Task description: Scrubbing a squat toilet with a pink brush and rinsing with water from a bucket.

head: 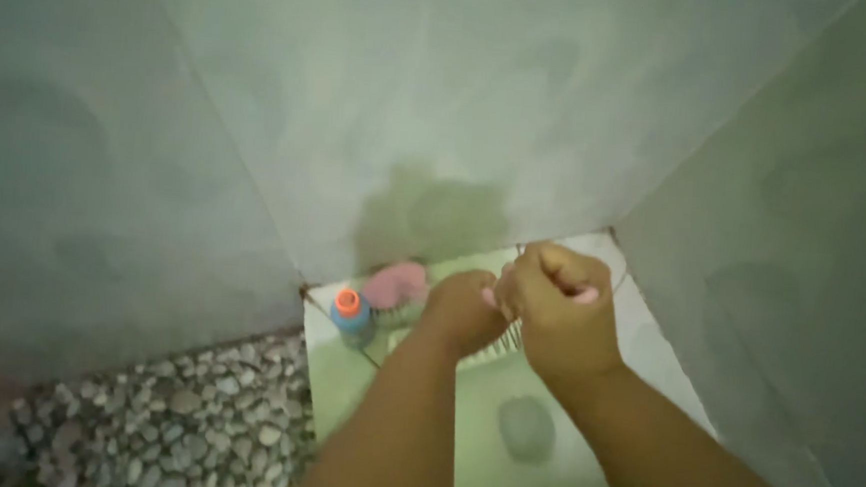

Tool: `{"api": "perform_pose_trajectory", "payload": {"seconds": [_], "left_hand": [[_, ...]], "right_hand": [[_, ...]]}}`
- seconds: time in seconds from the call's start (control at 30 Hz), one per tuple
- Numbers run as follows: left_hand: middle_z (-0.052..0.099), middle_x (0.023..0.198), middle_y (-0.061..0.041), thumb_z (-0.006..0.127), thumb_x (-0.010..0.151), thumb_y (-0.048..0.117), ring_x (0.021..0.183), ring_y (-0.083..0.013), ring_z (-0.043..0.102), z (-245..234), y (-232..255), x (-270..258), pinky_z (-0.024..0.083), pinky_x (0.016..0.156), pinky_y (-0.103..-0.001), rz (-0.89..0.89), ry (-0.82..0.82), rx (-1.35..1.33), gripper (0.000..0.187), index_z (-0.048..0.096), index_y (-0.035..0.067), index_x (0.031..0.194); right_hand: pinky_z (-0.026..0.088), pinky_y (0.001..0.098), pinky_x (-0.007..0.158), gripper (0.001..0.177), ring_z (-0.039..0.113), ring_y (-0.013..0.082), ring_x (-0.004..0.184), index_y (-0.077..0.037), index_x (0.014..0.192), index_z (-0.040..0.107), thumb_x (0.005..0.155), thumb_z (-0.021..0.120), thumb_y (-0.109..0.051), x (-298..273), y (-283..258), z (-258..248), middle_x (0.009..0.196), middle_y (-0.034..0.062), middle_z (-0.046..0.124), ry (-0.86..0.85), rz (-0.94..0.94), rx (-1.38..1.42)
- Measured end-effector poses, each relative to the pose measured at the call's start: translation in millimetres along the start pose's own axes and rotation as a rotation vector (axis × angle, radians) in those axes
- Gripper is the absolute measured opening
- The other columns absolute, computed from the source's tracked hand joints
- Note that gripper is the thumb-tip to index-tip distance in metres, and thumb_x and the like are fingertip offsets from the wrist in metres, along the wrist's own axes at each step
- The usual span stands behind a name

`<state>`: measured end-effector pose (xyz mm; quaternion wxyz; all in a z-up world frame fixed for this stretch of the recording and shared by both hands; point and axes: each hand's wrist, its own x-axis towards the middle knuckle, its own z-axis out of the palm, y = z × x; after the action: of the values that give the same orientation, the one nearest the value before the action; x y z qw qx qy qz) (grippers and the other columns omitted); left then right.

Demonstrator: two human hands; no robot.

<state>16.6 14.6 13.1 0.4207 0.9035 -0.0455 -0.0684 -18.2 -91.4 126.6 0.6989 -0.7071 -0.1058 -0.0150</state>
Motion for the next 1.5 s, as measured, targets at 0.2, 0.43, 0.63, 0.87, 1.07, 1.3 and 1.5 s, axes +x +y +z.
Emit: {"api": "perform_pose_trajectory", "payload": {"seconds": [0.2,0.43,0.63,0.87,1.07,1.3,1.5], "left_hand": [[0.071,0.098,-0.017,0.073,0.082,0.029,0.094,-0.0324,0.068,-16.0,-18.1,-10.0,0.054,0.080,-0.042,-0.010,0.197,-0.371,0.029,0.067,0.005,0.098],[0.069,0.102,-0.010,0.070,0.072,-0.004,0.094,-0.0260,0.067,-44.6,-55.3,-7.4,0.054,0.080,-0.039,-0.148,0.268,-0.300,0.037,0.064,0.007,0.106],[0.070,0.122,-0.013,0.074,0.080,0.010,0.118,-0.0320,0.066,-64.0,-66.0,-27.4,0.052,0.098,-0.039,-0.374,0.269,-0.151,0.037,0.071,0.012,0.117],[0.046,0.148,-0.015,0.081,0.076,0.021,0.135,-0.0385,0.042,-45.9,-111.2,-31.5,0.036,0.110,-0.045,-0.462,0.172,0.262,0.069,0.050,0.015,0.137],[0.053,0.140,-0.016,0.072,0.076,0.010,0.125,-0.0386,0.057,-24.7,-137.1,-30.5,0.049,0.101,-0.045,-0.484,0.174,0.182,0.069,0.051,0.020,0.141],[0.069,0.113,-0.016,0.063,0.092,0.020,0.109,-0.0393,0.066,-34.2,-130.8,-35.7,0.052,0.089,-0.051,-0.523,0.288,0.194,0.021,0.063,0.012,0.111],[0.068,0.115,-0.017,0.064,0.090,0.016,0.109,-0.0401,0.065,-70.0,-90.5,-46.3,0.051,0.089,-0.052,-0.468,0.418,0.199,0.022,0.062,0.012,0.112]], "right_hand": [[0.045,0.0280,0.051,0.034,0.049,0.0082,0.054,-0.003,0.058,0.046,0.090,0.055,-0.003,14.9,-12.2,42.1,0.055,0.0019,0.053,0.016,-0.031,-0.057],[0.048,0.0297,0.043,0.032,0.048,0.0090,0.048,-0.003,0.058,0.047,0.089,0.056,-0.004,42.6,-33.4,72.6,0.055,0.0016,0.050,0.049,0.022,-0.001],[0.035,0.0292,0.043,0.031,0.042,0.0084,0.049,-0.003,0.060,0.048,0.089,0.056,-0.003,53.1,-31.1,79.5,0.056,0.0024,0.048,0.042,-0.076,0.016],[0.034,0.0297,0.043,0.028,0.041,0.0085,0.047,-0.003,0.061,0.050,0.089,0.056,-0.003,61.3,-36.3,79.1,0.054,0.0006,0.046,0.023,-0.082,0.056],[0.033,0.0298,0.043,0.029,0.040,0.0086,0.048,-0.002,0.063,0.050,0.092,0.054,-0.005,54.5,-37.6,76.2,0.056,0.0004,0.044,0.029,-0.111,0.058],[0.037,0.0287,0.048,0.032,0.042,0.0078,0.054,-0.005,0.063,0.044,0.094,0.055,-0.005,30.1,-22.9,68.7,0.061,0.0004,0.049,0.043,-0.136,0.082],[0.039,0.0287,0.053,0.033,0.044,0.0094,0.057,-0.005,0.064,0.044,0.096,0.053,-0.005,-13.3,-11.3,52.7,0.061,0.0011,0.048,0.134,-0.063,0.107]]}}
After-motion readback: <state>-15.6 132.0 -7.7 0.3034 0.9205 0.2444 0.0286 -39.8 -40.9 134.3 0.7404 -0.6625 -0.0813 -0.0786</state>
